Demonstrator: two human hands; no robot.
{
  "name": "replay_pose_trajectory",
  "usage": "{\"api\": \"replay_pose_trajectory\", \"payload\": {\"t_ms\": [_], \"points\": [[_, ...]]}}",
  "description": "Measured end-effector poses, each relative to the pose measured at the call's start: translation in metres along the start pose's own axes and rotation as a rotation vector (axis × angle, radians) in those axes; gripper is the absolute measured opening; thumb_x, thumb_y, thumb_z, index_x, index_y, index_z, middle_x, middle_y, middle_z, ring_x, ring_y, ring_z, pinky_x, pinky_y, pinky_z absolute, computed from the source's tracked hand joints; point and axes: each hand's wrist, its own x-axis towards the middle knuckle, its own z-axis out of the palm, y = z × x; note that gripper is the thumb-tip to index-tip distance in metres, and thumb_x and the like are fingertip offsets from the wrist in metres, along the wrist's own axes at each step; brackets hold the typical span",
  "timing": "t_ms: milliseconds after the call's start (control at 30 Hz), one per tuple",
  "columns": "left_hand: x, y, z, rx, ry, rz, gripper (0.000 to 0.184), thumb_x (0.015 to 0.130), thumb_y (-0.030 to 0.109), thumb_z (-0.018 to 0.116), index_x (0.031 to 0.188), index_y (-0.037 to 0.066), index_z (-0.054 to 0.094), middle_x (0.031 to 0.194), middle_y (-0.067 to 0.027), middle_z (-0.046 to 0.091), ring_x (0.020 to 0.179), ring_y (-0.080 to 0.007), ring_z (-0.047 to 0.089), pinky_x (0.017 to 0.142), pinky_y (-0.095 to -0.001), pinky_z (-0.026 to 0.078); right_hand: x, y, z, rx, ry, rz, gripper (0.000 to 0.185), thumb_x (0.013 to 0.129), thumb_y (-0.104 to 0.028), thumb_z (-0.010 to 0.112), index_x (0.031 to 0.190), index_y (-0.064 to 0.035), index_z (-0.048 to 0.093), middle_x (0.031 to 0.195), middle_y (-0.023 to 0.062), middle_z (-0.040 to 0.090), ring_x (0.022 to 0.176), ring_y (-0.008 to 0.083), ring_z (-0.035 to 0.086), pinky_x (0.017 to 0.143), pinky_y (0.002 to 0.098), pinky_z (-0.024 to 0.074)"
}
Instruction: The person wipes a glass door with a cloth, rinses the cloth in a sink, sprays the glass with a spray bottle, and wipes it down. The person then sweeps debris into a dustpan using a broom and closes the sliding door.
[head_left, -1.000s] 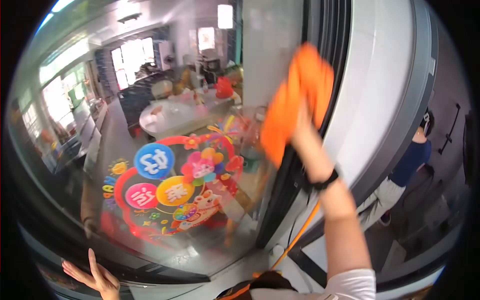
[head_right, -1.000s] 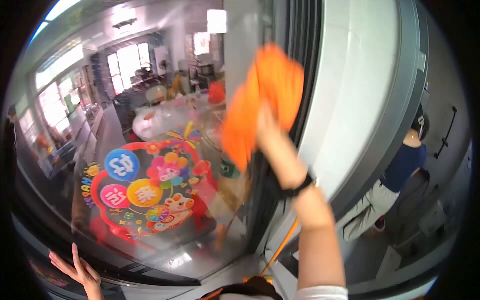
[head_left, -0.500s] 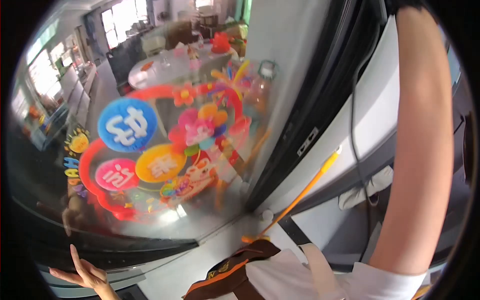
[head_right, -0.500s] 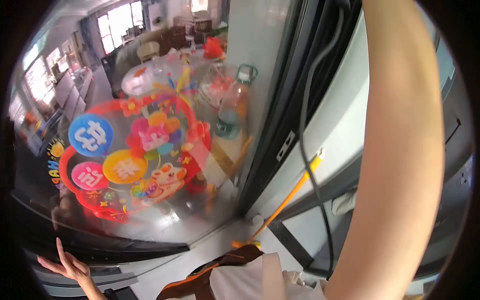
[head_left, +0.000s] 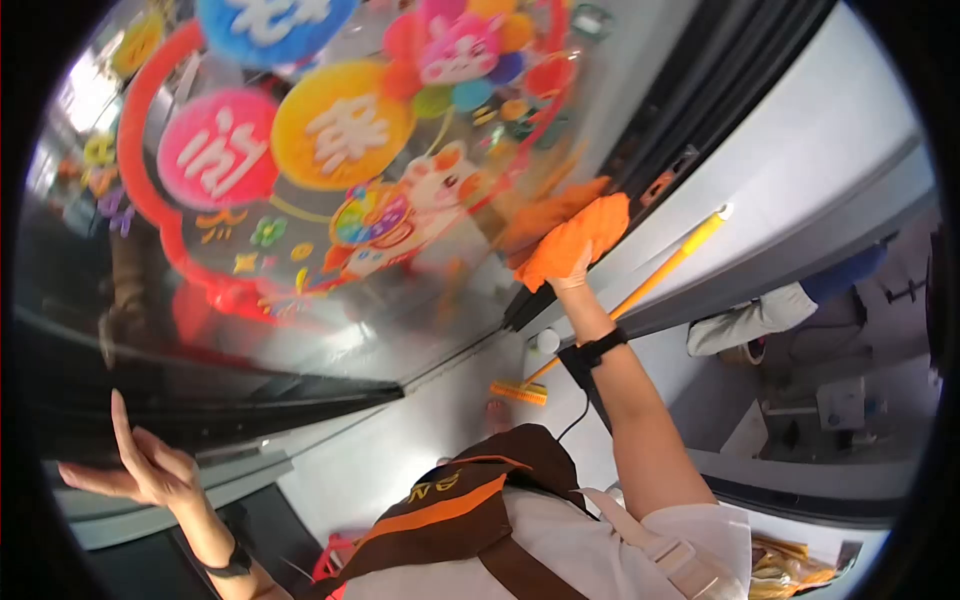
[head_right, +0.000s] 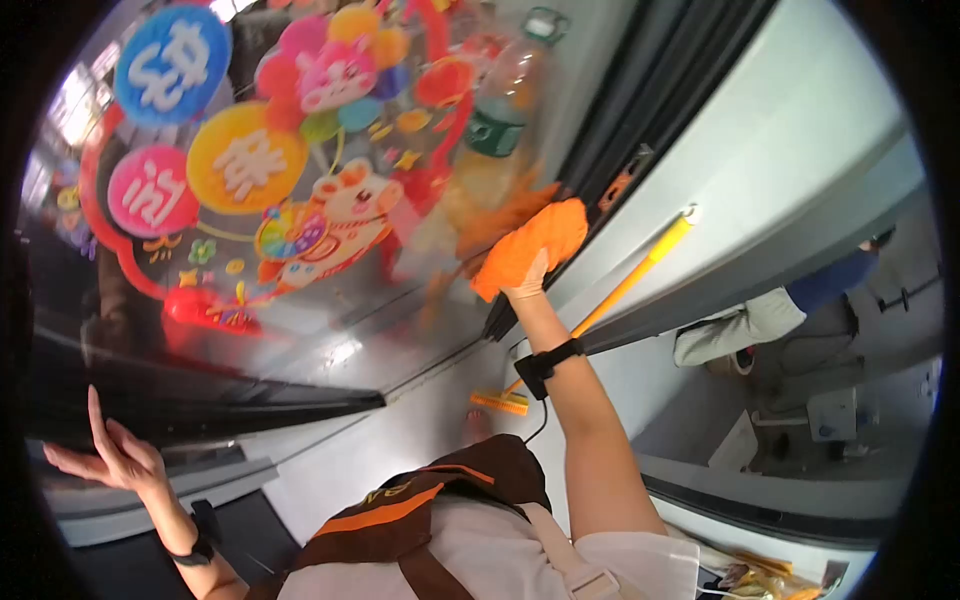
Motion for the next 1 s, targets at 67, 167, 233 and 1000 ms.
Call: {"api": "replay_pose_trajectory", "payload": {"t_ms": [67,167,233,1000], "points": [[0.004,0.003,-0.001,0.008,-0.011,0.010,0.028,0.085,0.008,0.050,0.107,-0.001,0.064,0.144,-0.0300,0.014,0.136,-0.0378,0.012,0.109,-0.0473,0.009,0.044,-0.003,-0.028,-0.051,0.114,0.002,0.035,0.076,-0.033,0.052,0.104,-0.0141,0.058,0.100,0.0066,0.054,0.095,0.0271,0.052,0.095,0.0540,0.0294],[0.001,0.002,0.000,0.019,-0.002,0.039,0.026,0.084,0.008,0.051,0.105,0.000,0.066,0.144,-0.0296,0.017,0.136,-0.0373,0.013,0.109,-0.0457,0.009,0.166,-0.018,-0.124,-0.195,0.494,-0.017,0.034,0.075,-0.034,0.052,0.102,-0.0152,0.059,0.097,0.0053,0.056,0.092,0.0262,0.053,0.094,0.0546,0.0304],[-0.001,-0.002,0.001,-0.004,0.011,0.033,0.027,0.082,0.006,0.052,0.104,0.002,0.067,0.143,-0.0278,0.020,0.134,-0.0363,0.017,0.108,-0.0424,0.013,0.214,-0.057,-0.170,-0.261,0.667,-0.052,0.033,0.074,-0.034,0.053,0.101,-0.0159,0.060,0.095,0.0045,0.057,0.091,0.0256,0.055,0.093,0.0550,0.0311],[-0.127,0.033,0.019,-0.106,0.003,-0.230,0.067,0.082,0.028,0.050,0.138,-0.004,0.029,0.144,-0.0332,0.006,0.136,-0.0445,0.004,0.109,-0.0493,0.001,0.205,-0.338,-0.141,-0.102,0.645,-0.409,0.048,0.086,-0.033,0.046,0.112,0.0065,0.039,0.113,0.0278,0.037,0.108,0.0400,0.037,0.094,0.0541,0.0272]]}}
